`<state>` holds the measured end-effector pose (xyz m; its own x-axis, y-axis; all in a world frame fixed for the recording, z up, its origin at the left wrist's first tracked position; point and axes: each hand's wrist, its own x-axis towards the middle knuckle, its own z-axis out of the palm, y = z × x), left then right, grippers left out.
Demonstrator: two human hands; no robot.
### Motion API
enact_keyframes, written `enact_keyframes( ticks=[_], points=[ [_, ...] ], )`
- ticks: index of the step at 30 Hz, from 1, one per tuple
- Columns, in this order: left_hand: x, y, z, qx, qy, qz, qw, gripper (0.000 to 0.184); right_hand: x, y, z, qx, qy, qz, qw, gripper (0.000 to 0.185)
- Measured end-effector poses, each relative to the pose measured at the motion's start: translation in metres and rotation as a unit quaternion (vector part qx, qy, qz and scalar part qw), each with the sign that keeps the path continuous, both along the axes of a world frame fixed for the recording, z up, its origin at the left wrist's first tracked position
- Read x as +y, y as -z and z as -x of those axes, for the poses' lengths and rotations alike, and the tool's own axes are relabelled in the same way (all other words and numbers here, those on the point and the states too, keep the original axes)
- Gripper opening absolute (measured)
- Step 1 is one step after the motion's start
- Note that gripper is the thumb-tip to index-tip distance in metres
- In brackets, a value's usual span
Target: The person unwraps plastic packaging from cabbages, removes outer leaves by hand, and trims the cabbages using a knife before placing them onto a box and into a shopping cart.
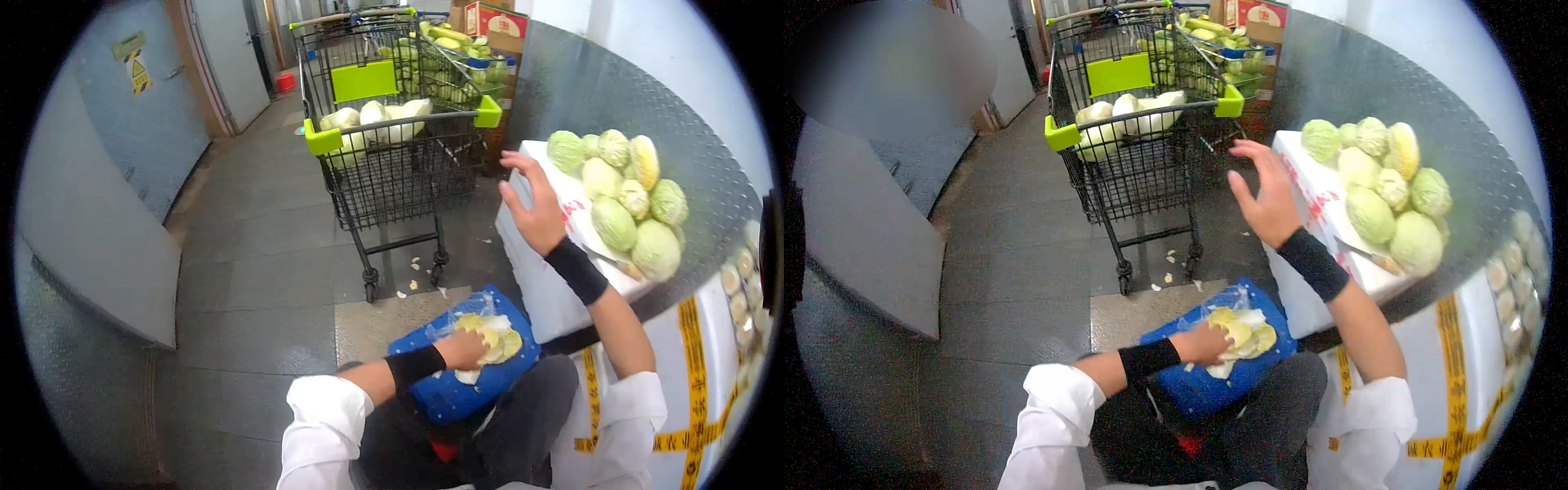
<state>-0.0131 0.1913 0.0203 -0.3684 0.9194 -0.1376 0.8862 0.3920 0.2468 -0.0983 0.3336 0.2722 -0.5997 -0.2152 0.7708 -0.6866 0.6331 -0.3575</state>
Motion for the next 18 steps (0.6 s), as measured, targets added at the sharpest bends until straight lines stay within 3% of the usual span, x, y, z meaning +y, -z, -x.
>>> enact_keyframes(
  ticks=[4, 6, 8, 10, 11, 12, 14, 15, 16, 17, 18],
  points=[
    [0.016, 0.013, -0.006, 0.000, 0.011, 0.100, 0.995, 0.037, -0.046, -0.010, 0.115, 0.115, -0.065, 0.081, 0.988, 0.023],
    [0.033, 0.008, -0.003, 0.039, 0.036, 0.083, 0.995, 0.029, -0.059, -0.025, 0.156, 0.055, -0.079, 0.069, 0.993, 0.020],
    [0.044, -0.018, 0.009, 0.147, 0.006, -0.208, 0.967, 0.025, -0.065, -0.024, 0.187, -0.011, -0.102, 0.002, 0.995, 0.023],
    [0.041, -0.087, 0.036, 0.030, -0.036, -0.345, 0.937, 0.023, -0.068, -0.005, 0.198, 0.157, 0.020, -0.129, 0.979, 0.025],
    [0.036, -0.115, 0.052, -0.031, -0.059, -0.414, 0.908, 0.021, -0.070, -0.006, 0.195, 0.189, 0.058, -0.155, 0.968, 0.026],
    [0.016, -0.134, 0.064, -0.037, -0.127, -0.399, 0.907, 0.022, -0.070, -0.013, 0.190, 0.150, 0.060, -0.148, 0.976, 0.026],
    [-0.056, -0.174, 0.096, 0.147, -0.237, -0.377, 0.883, 0.024, -0.071, -0.029, 0.184, 0.044, 0.041, -0.163, 0.985, 0.025],
    [-0.087, -0.253, 0.122, 0.182, -0.346, -0.353, 0.850, 0.030, -0.068, -0.032, 0.184, 0.016, 0.017, -0.144, 0.989, 0.022],
    [-0.125, -0.287, 0.158, 0.311, -0.383, -0.331, 0.804, 0.031, -0.068, -0.035, 0.186, -0.009, -0.007, -0.119, 0.993, 0.019],
    [-0.157, -0.311, 0.187, 0.321, -0.444, -0.320, 0.773, 0.033, -0.069, -0.046, 0.183, -0.062, -0.004, -0.128, 0.990, 0.017],
    [-0.181, -0.332, 0.221, 0.305, -0.444, -0.310, 0.784, 0.031, -0.072, -0.063, 0.180, -0.139, 0.007, -0.175, 0.975, 0.021]
  ],
)
